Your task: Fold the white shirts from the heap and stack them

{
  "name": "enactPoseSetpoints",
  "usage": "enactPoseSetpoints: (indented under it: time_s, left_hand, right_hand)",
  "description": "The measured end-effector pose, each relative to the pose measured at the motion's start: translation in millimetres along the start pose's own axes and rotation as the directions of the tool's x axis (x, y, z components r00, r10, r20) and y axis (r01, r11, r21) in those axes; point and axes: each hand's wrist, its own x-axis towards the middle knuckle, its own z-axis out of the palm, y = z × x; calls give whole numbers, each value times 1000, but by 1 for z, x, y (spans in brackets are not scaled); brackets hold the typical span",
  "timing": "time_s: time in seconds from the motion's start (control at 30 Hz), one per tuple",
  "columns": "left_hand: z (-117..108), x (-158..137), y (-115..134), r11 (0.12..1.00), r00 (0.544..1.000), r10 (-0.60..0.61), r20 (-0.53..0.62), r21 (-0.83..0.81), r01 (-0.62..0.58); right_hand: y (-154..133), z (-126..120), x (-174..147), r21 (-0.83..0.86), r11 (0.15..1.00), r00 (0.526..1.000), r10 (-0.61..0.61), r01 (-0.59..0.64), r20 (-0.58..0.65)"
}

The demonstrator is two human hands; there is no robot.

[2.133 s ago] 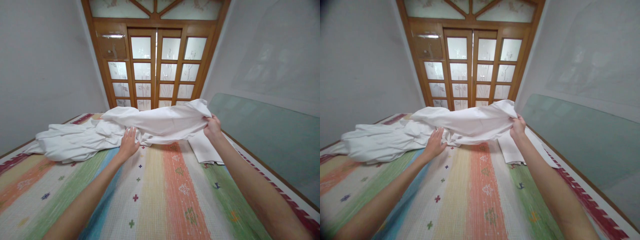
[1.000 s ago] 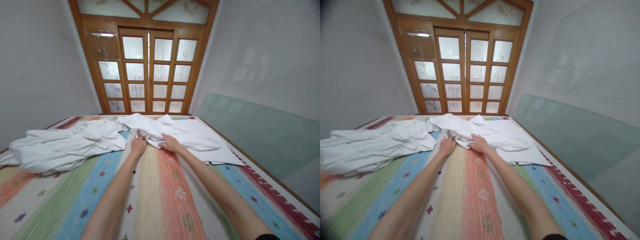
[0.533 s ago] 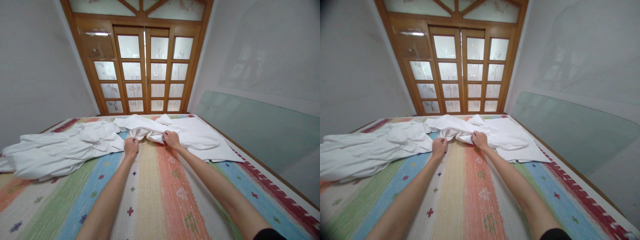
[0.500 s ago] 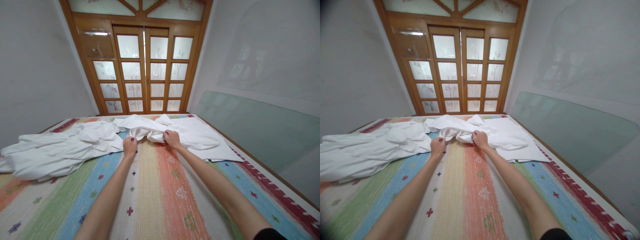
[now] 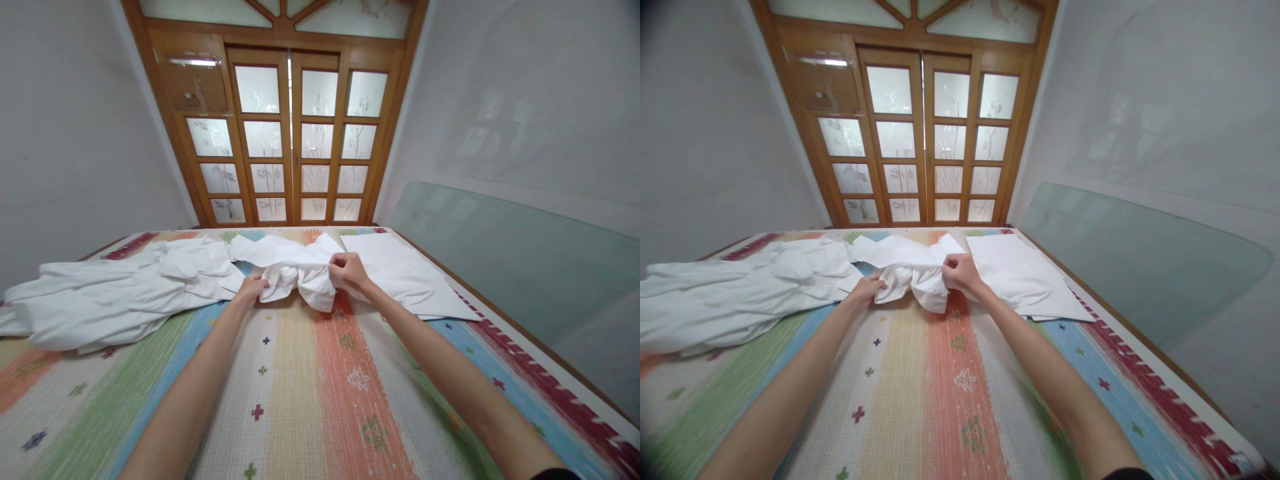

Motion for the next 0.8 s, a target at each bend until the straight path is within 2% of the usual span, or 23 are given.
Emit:
enactPoseSetpoints:
  time_s: [0.07,0.13,0.23,0.3,0.37,0.43,0.5,0.6,0.7,0.8]
  left_hand:
    - [0,-4,5,999,999,32,13,-19,-31]
    - [1,-9,12,997,997,72,25,-43,-71]
    - [2,-21,26,989,990,132,50,-77,-128]
    - [2,-31,37,982,978,179,106,-83,-171]
    - [0,-43,48,972,953,237,189,-44,-233]
    - [-6,-54,60,939,915,313,253,62,-338]
    - [-14,-65,69,848,870,412,270,236,-475]
    - [-31,-77,74,615,799,530,285,519,-593]
    - [-50,-85,66,398,779,517,356,705,-587]
    - [-68,-85,51,213,772,442,457,783,-585]
  right_hand:
    - [-11,1,-3,-137,987,978,-61,89,200]
    - [-22,7,-6,-222,960,957,-105,169,272]
    - [-36,24,-7,-293,930,965,-167,222,201]
    - [-42,37,-6,-310,919,964,-196,245,180]
    - [-45,47,-2,-305,918,960,-200,254,197]
    - [-45,52,4,-285,934,971,-171,215,169]
    - [-45,50,11,-247,959,989,-125,140,73]
    - [-38,33,24,-122,991,986,-66,47,-154]
    - [-21,5,38,21,998,918,56,-52,-394]
    - [5,-31,49,119,984,841,176,-133,-512]
